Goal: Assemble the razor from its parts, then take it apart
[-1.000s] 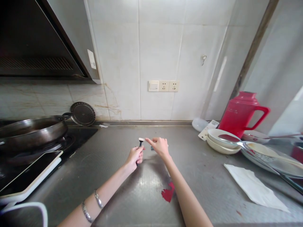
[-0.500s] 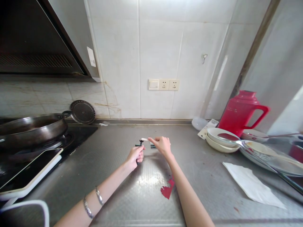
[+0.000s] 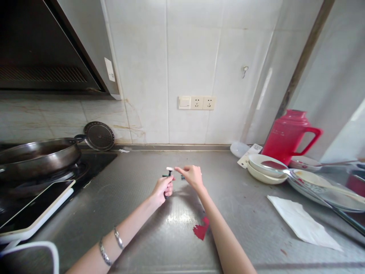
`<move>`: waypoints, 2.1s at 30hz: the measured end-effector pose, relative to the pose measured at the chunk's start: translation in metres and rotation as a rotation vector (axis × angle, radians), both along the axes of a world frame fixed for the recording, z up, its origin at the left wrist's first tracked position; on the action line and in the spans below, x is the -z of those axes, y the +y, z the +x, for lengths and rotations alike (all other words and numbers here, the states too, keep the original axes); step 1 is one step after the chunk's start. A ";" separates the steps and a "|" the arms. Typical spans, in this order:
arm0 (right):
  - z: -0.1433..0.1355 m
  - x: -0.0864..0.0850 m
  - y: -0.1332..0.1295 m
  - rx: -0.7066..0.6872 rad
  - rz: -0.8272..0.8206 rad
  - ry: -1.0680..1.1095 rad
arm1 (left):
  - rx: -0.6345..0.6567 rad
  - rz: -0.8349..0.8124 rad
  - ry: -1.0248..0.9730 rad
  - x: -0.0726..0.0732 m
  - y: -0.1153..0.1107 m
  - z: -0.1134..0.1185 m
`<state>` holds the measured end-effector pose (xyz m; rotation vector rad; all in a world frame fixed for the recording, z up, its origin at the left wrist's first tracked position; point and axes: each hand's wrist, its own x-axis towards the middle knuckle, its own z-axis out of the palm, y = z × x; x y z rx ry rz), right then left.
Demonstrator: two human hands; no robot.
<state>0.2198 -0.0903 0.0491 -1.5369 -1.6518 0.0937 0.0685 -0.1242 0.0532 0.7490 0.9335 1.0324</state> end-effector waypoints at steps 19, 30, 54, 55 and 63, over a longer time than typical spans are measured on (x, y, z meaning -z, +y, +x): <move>0.014 -0.001 0.004 -0.016 0.010 -0.022 | 0.027 0.060 0.081 -0.001 -0.005 0.003; 0.014 -0.001 0.002 -0.067 -0.021 0.045 | 0.051 0.079 0.059 -0.003 -0.005 0.001; 0.009 -0.009 -0.002 -0.092 0.004 0.038 | 0.058 0.092 0.118 -0.004 -0.007 0.003; 0.009 -0.008 -0.001 -0.091 -0.010 0.033 | 0.056 0.098 0.111 -0.004 -0.007 0.003; 0.013 -0.005 0.002 -0.124 -0.044 0.071 | 0.029 0.111 0.091 -0.006 -0.006 0.000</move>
